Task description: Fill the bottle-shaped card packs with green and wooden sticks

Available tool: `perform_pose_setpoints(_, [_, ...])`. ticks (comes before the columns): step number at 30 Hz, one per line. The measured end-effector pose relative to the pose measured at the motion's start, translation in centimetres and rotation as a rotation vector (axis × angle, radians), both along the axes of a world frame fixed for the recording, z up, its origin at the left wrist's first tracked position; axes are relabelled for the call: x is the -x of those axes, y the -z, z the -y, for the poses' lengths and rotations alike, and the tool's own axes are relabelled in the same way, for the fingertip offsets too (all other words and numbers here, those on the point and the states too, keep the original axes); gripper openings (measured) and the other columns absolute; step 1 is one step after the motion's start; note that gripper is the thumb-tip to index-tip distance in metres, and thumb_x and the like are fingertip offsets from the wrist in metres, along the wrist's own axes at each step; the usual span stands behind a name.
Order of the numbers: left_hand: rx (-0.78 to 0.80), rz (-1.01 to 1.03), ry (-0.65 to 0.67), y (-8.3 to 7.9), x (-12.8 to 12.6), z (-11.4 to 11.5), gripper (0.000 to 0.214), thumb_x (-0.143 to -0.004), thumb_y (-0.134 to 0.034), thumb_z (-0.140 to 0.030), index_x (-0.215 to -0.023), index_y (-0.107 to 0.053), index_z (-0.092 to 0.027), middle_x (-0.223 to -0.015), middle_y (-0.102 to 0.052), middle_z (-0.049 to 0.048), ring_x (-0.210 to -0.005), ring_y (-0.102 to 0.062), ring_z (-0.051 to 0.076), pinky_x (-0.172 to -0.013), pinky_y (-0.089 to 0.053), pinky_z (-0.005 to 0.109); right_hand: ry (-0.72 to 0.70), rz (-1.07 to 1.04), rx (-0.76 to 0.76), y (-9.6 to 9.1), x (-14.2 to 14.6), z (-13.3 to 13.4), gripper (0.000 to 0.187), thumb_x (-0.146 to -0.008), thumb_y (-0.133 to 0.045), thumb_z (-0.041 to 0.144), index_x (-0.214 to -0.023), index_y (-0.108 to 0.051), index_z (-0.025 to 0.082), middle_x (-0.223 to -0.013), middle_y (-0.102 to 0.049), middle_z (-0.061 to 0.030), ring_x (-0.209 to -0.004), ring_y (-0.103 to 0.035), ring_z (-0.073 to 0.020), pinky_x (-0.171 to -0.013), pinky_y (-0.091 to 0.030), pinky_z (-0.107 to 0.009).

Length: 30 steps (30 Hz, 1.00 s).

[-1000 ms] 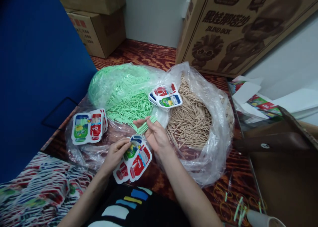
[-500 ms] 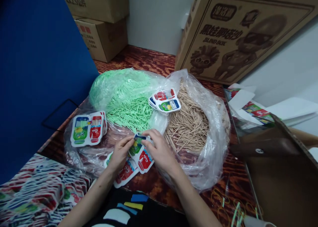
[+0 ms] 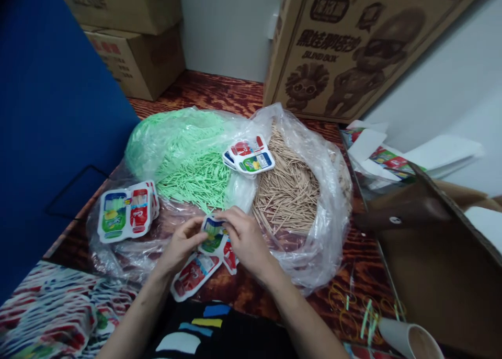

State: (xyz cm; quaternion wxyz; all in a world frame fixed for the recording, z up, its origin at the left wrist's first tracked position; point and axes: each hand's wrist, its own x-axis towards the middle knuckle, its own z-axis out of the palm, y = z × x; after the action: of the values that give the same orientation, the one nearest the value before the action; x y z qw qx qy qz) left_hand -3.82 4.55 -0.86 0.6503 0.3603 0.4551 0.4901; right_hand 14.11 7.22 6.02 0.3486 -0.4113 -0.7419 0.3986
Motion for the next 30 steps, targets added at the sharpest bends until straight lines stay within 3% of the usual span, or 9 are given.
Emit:
perform_pose_setpoints(3, [0.059, -0.154, 0.358, -0.8, 1.1, -0.1, 0.020, -0.061, -0.080, -0.026, -0.071, -0.068, -0.014, -0.061, -0.062, -0.0019, -0.053, -0.053, 0.011, -0.050, -0.042, 0.020, -0.015, -0.016, 0.015, -0.4, 0.2, 0.7, 0.031, -0.088, -0.049, 0.011, -0.113, -0.061, 0.026, -0.102, -0.065, -0.0028, -0.091, -0.061, -0.0170, -0.083, -0.046, -0.030])
perform_pose_setpoints(5, [0.061, -0.234, 0.410, -1.1, 1.3, -0.2, 0.018, -0.065, -0.076, -0.028, -0.065, -0.066, -0.013, -0.056, -0.059, -0.0026, -0.050, -0.050, 0.010, -0.049, -0.040, 0.021, 0.021, 0.020, 0.048, -0.5, 0.2, 1.1, 0.033, -0.088, -0.051, 0.011, -0.117, -0.058, 0.025, -0.098, -0.066, -0.0020, -0.087, -0.061, -0.0160, -0.081, -0.046, -0.029])
perform_pose_setpoints(9, [0.004, -0.349, 0.213, -1.3, 0.7, -0.1, 0.017, -0.072, -0.068, -0.031, -0.070, -0.066, -0.015, -0.066, -0.064, -0.0010, -0.060, -0.053, 0.013, -0.060, -0.044, 0.024, 0.133, 0.211, -0.023, 0.4, -0.7, 1.8, 0.009, -0.090, -0.053, 0.019, -0.085, -0.060, 0.019, -0.083, -0.060, -0.0018, -0.079, -0.057, -0.0153, -0.072, -0.042, -0.027])
perform_pose_setpoints(12, [-0.030, -0.411, 0.162, -1.3, -0.4, 0.2, 0.019, -0.074, -0.065, -0.034, -0.071, -0.066, -0.016, -0.066, -0.063, -0.0011, -0.061, -0.052, 0.014, -0.060, -0.043, 0.024, 0.175, 0.311, -0.135, 1.6, -1.6, 2.2, 0.024, -0.092, -0.053, 0.025, -0.069, -0.054, 0.018, -0.075, -0.055, -0.0016, -0.072, -0.052, -0.0149, -0.066, -0.037, -0.026])
perform_pose_setpoints(18, [-0.017, -0.394, 0.110, -1.9, -3.5, 1.1, 0.020, -0.068, -0.071, -0.030, -0.083, -0.068, -0.017, -0.069, -0.063, -0.0012, -0.061, -0.051, 0.014, -0.059, -0.042, 0.023, 0.361, 0.279, -0.318, 3.2, -1.2, 3.0, 0.033, -0.092, -0.052, 0.033, -0.063, -0.052, 0.018, -0.066, -0.052, -0.0020, -0.068, -0.048, -0.0160, -0.064, -0.033, -0.028])
perform_pose_setpoints(21, [0.014, -0.382, 0.095, -2.1, -4.2, 1.2, 0.015, -0.069, -0.070, -0.029, -0.074, -0.066, -0.016, -0.066, -0.061, -0.0016, -0.058, -0.048, 0.012, -0.056, -0.039, 0.021, 0.335, 0.170, -0.252, 3.3, -1.7, 3.1, 0.036, -0.094, -0.049, 0.035, -0.062, -0.052, 0.018, -0.065, -0.050, -0.0010, -0.066, -0.048, -0.0148, -0.062, -0.035, -0.027])
perform_pose_setpoints(24, [0.030, -0.404, 0.086, -1.6, -3.9, 1.3, 0.018, -0.071, -0.069, -0.033, -0.069, -0.063, -0.016, -0.063, -0.057, -0.0019, -0.056, -0.046, 0.011, -0.054, -0.038, 0.021, 0.249, 0.103, -0.089, 3.4, -4.6, 2.2, 0.028, -0.096, -0.043, 0.029, -0.075, -0.058, 0.019, -0.071, -0.056, -0.0002, -0.067, -0.052, -0.0136, -0.063, -0.039, -0.025])
perform_pose_setpoints(26, [0.050, -0.410, 0.057, -1.2, -3.5, 1.3, 0.021, -0.071, -0.069, -0.035, -0.067, -0.062, -0.016, -0.059, -0.054, -0.0028, -0.054, -0.044, 0.010, -0.053, -0.037, 0.021, 0.331, 0.235, -0.094, 3.9, -7.8, 1.1, 0.020, -0.095, -0.044, 0.024, -0.085, -0.061, 0.020, -0.078, -0.060, -0.0021, -0.074, -0.053, -0.0163, -0.067, -0.040, -0.028])
perform_pose_setpoints(30, [0.116, -0.376, 0.017, -0.8, -3.3, 1.3, 0.028, -0.070, -0.071, -0.040, -0.064, -0.058, -0.016, -0.054, -0.050, -0.0041, -0.049, -0.041, 0.010, -0.048, -0.035, 0.021, 0.486, 0.828, -0.229, 5.8, -13.7, -1.4, 0.022, -0.089, -0.045, 0.011, -0.096, -0.064, 0.017, -0.093, -0.059, -0.0110, -0.093, -0.047, -0.0248, -0.078, -0.037, -0.035])
